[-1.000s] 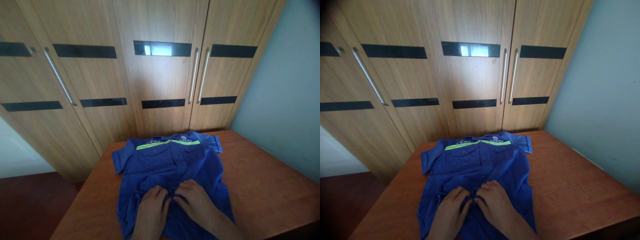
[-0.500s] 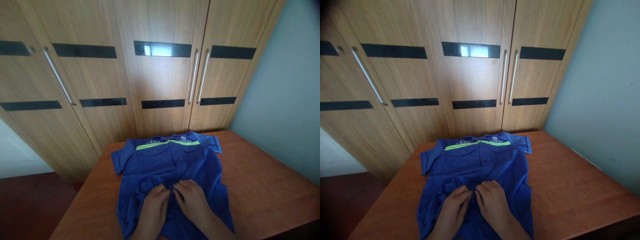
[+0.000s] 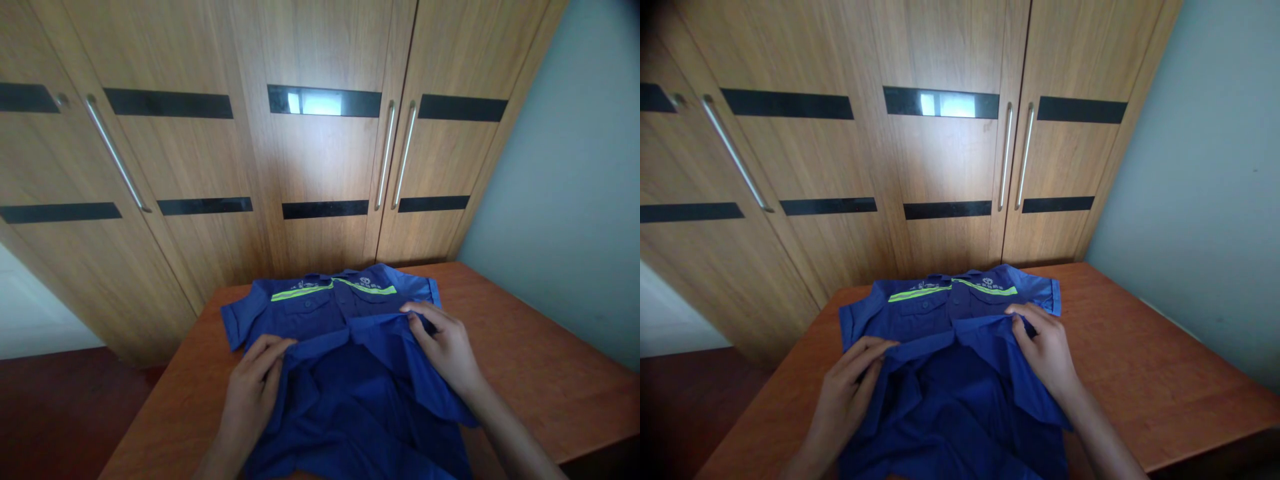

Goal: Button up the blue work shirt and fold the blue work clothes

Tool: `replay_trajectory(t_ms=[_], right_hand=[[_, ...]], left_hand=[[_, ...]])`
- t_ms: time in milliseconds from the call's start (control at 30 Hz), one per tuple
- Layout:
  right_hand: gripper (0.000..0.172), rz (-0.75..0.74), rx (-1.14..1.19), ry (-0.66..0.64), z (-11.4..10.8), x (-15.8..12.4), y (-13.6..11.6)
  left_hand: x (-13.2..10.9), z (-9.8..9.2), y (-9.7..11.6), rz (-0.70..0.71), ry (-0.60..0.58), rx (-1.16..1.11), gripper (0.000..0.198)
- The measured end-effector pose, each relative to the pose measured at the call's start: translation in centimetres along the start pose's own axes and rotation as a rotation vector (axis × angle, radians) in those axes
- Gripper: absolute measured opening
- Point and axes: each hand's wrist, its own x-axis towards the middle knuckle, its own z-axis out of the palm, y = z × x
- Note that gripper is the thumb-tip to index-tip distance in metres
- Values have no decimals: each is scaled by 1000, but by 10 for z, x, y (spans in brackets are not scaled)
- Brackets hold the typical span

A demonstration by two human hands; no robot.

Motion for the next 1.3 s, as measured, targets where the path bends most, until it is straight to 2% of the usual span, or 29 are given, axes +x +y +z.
replay_trajectory(t_ms=[67, 167, 233, 333, 467, 567, 700, 833, 1033, 1300], right_hand=[[21, -35, -66, -74, 2, -5, 2], [25, -52, -237, -238, 12, -16, 2], [36, -79, -329, -305, 19, -23, -4], [47, -152, -293, -342, 29, -26, -27], [26, -133, -204, -387, 45, -29, -55], [21, -30, -206, -390, 59, -33, -55], [15, 31, -179, -405, 72, -37, -42], [12, 46, -146, -409, 74, -39, -36], [18, 10, -154, -451, 73, -38, -38], [20, 82, -310, -437, 80, -36, -42]], left_hand=[[2, 0, -1, 26, -29, 72, 27], [-2, 5, 5, -39, -207, 255, 33], [-5, 10, 14, -100, -312, 385, 40], [-6, 18, 37, -111, -365, 460, 55], [-2, 31, 69, -30, -381, 377, 59], [4, 47, 79, -19, -366, 347, 44], [14, 70, 73, -31, -393, 424, 25], [22, 83, 58, -23, -410, 538, 23], [23, 88, 41, 14, -447, 485, 31], [22, 89, 34, 4, -422, 354, 35]])
